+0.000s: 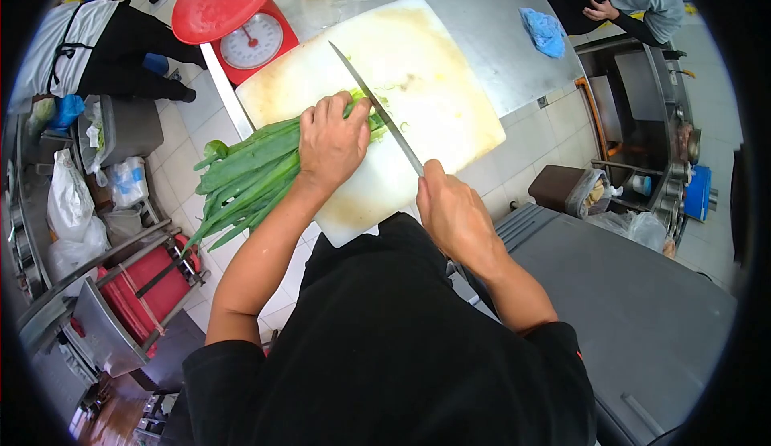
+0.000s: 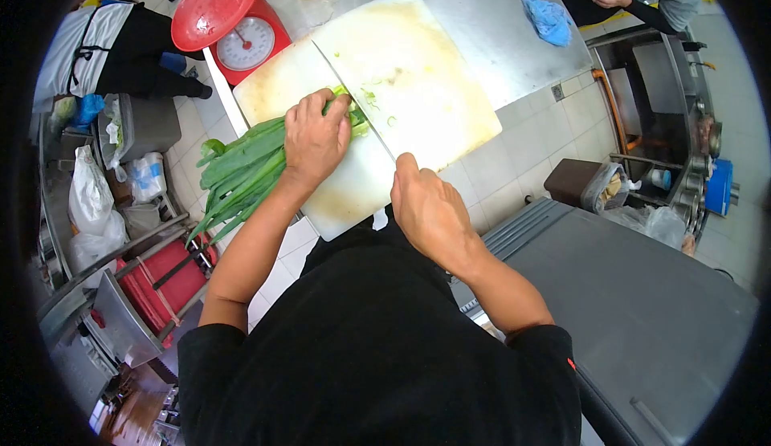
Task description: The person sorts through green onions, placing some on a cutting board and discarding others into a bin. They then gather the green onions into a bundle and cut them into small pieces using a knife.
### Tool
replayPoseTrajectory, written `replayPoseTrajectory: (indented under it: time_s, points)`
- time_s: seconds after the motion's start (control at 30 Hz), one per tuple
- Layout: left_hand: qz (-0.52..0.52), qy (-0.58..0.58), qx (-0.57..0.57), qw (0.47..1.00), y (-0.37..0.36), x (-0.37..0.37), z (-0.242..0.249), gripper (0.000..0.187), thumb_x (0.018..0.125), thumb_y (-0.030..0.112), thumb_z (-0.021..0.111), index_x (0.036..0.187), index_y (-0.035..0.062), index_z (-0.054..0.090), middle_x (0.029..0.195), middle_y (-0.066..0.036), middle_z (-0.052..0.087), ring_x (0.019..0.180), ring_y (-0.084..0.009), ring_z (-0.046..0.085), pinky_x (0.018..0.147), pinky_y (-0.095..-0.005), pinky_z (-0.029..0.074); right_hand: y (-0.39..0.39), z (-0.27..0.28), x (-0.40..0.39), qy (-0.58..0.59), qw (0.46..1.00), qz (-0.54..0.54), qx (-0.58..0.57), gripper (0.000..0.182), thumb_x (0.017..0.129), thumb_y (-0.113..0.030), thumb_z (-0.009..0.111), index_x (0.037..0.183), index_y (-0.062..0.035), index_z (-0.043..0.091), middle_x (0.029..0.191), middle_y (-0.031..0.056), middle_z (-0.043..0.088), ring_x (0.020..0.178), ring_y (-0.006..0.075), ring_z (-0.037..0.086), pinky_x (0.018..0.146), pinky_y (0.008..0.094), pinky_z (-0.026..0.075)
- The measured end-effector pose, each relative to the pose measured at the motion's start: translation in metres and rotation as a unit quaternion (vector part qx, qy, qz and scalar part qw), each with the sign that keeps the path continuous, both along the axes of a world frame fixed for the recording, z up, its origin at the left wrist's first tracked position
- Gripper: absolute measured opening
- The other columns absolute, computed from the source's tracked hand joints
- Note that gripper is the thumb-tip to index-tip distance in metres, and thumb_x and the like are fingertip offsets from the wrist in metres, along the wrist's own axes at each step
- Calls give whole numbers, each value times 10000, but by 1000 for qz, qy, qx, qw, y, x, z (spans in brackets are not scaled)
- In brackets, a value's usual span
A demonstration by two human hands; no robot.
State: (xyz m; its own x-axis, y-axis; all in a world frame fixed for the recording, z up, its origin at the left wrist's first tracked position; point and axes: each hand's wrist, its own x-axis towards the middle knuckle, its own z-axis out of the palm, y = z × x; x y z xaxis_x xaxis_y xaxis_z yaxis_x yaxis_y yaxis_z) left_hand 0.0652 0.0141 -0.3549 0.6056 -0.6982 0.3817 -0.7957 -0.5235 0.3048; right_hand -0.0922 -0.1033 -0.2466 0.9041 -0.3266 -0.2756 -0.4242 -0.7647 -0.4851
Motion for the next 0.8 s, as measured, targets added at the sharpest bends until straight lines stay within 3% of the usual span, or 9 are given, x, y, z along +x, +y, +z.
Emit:
replayPoseTrajectory:
  time_s: [0.23, 0.37, 0.47, 0.63, 0.8]
  points:
    - [-3, 14, -1, 1000, 0, 1, 0, 323, 793, 171, 659, 1109, 168, 588, 1074, -49, 553, 989, -223, 553, 835, -393, 398, 3, -8, 9, 55, 998, 2, 15, 123, 916, -65, 491, 888, 42, 435, 691, 312, 592, 653, 498, 599, 611, 561, 479]
    - [-10, 24, 3, 1000, 0, 1, -1, 323, 795, 170, 659, 1108, 167, 580, 1063, -45, 551, 983, -227, 554, 835, -398, 402, 3, -65, 42, 64, 998, -5, -6, 126, 901, -73, 493, 907, 39, 437, 720, 318, 611, 666, 496, 612, 628, 554, 499]
    - [-8, 20, -10, 1000, 0, 1, -3, 315, 796, 167, 657, 1102, 169, 582, 1056, -46, 551, 982, -231, 557, 843, -402, 403, 0, -96, 59, -6, 1000, -3, -15, 141, 906, -97, 498, 921, 29, 438, 712, 315, 614, 665, 496, 615, 626, 552, 502]
    - [-7, 33, -41, 999, 2, 0, -6, 298, 805, 142, 642, 1098, 153, 585, 1049, -46, 558, 995, -226, 558, 866, -405, 398, -14, -93, 62, -19, 999, -26, 22, 169, 944, -131, 477, 936, 34, 440, 707, 314, 617, 652, 487, 614, 611, 557, 488]
    - [5, 28, -73, 997, 3, -1, -8, 279, 806, 160, 644, 1078, 156, 581, 1041, -33, 549, 996, -207, 553, 896, -416, 377, -11, -45, 45, -18, 999, -33, 11, 172, 962, -126, 462, 908, 34, 428, 681, 315, 601, 651, 509, 592, 618, 574, 459]
